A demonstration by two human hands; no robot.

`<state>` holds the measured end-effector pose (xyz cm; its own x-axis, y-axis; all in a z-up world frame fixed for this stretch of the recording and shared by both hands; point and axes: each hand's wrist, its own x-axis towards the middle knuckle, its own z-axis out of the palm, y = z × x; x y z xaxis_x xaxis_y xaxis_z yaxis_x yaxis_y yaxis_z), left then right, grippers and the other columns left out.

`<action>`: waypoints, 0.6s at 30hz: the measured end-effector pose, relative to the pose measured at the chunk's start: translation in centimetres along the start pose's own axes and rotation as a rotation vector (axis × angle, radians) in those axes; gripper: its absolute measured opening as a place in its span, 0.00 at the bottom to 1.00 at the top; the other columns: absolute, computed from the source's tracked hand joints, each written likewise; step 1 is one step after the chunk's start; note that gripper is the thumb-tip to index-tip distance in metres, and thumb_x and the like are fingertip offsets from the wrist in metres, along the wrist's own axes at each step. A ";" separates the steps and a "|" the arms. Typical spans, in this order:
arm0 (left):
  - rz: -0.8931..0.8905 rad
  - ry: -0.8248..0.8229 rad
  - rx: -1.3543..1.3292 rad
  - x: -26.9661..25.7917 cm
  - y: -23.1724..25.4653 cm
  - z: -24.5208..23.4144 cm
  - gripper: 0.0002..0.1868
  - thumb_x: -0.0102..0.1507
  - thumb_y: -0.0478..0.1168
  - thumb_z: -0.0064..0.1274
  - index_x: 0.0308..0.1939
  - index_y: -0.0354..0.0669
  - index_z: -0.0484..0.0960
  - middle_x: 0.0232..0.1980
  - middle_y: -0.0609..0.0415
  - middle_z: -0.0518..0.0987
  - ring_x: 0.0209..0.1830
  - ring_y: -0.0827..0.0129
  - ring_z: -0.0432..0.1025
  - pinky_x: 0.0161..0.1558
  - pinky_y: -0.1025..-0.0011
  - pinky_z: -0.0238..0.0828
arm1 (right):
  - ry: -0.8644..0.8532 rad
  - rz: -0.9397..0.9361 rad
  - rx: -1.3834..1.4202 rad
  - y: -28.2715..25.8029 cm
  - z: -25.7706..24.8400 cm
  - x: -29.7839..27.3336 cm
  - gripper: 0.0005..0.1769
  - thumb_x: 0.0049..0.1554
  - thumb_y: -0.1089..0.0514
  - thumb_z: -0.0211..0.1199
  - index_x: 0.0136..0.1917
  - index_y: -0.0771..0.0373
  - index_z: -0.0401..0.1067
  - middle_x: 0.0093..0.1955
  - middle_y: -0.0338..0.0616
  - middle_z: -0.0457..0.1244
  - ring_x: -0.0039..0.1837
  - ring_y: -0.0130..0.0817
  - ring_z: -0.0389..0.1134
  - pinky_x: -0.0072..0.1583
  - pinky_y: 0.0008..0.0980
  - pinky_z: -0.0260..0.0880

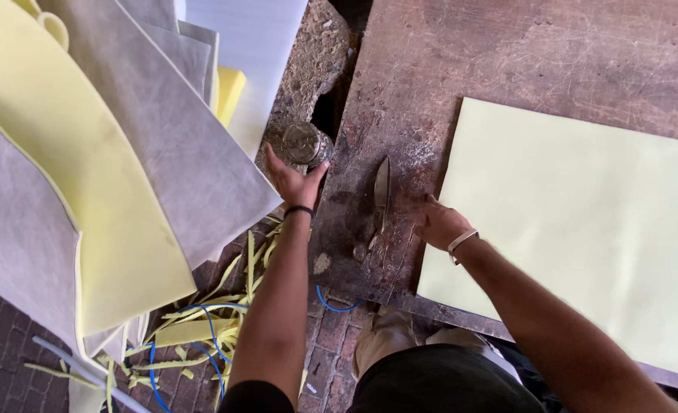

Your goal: The person cuts a large sheet of black fabric using shears, then sprays a yellow foam sheet with a spray gun. They repeat the cutting and spraying process on additional sheets, handling the materials on a wooden workbench.

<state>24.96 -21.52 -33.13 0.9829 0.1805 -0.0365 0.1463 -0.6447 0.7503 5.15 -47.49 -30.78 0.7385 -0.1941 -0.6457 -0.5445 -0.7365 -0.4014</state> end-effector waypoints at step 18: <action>0.608 -0.061 -0.096 2.0 5.7 -7.4 0.55 0.45 0.47 0.80 0.69 0.44 0.62 0.64 0.41 0.70 0.65 0.51 0.68 0.66 0.52 0.69 | -0.044 0.006 0.136 -1.2 -1.1 -2.1 0.47 0.54 0.47 0.67 0.81 0.48 0.50 0.84 0.43 0.47 0.68 0.48 0.69 0.70 0.42 0.70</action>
<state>26.95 -19.32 -24.09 0.8924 -0.2426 0.3805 -0.4497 -0.5486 0.7048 4.71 -46.94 -28.27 0.7186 -0.1672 -0.6750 -0.5999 -0.6401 -0.4801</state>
